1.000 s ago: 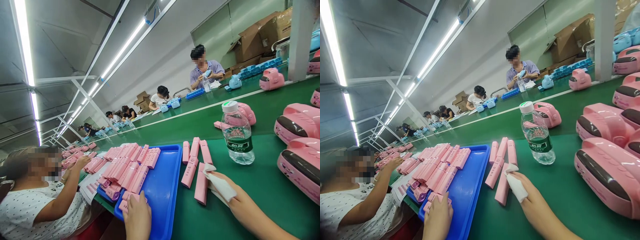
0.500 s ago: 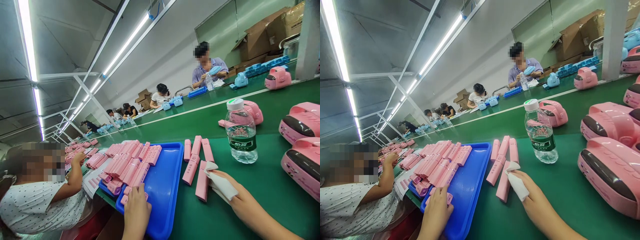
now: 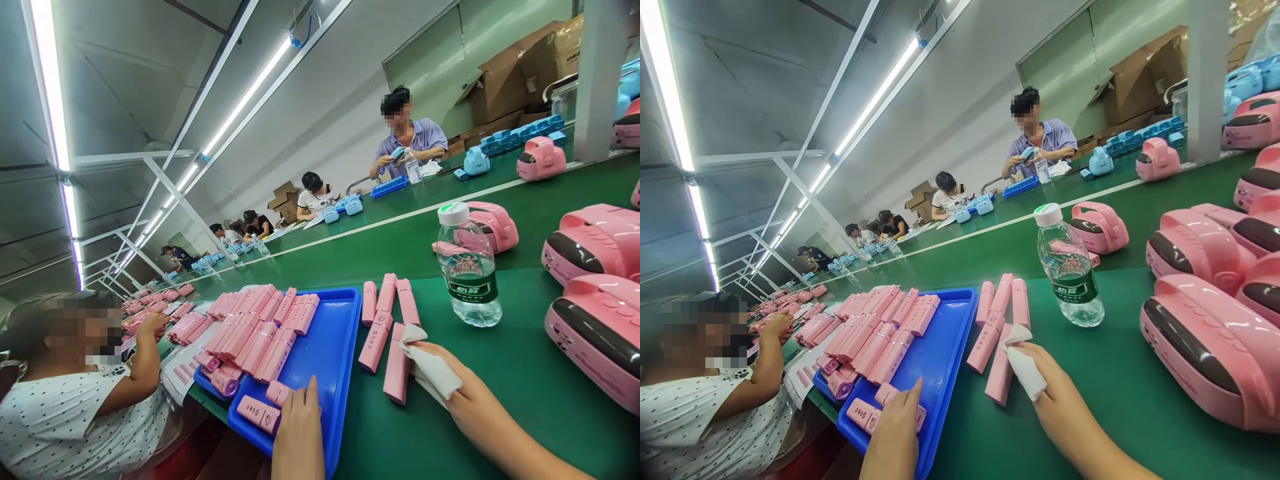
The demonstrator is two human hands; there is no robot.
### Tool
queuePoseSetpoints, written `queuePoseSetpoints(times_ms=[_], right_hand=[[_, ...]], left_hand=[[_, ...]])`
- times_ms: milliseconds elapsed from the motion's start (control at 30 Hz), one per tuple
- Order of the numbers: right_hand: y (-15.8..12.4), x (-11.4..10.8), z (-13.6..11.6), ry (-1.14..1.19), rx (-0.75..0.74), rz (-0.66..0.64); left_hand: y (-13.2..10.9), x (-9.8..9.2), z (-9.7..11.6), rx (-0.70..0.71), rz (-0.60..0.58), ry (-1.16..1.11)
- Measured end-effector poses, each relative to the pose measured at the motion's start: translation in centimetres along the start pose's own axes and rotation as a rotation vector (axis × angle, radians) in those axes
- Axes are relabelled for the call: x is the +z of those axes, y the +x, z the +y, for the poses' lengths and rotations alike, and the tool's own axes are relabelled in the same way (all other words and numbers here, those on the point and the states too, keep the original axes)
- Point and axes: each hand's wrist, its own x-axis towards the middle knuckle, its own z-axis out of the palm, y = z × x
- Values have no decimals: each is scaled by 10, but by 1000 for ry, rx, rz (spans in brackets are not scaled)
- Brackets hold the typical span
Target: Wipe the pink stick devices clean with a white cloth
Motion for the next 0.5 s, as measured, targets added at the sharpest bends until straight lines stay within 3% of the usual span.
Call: queuePoseSetpoints(times_ms=[133, 267, 367, 500], right_hand=[[-1, -1, -5, 24, 14, 19], [-2, -1, -7, 57, 46, 25], [-1, -2, -5, 84, 76, 24], [0, -3, -4, 92, 165, 63]], left_hand=[[1, -8, -8, 139, -26, -169], [18, -9, -29, 119, -102, -42], [24, -14, -40, 133, -46, -52], [13, -31, -39, 164, 42, -135]])
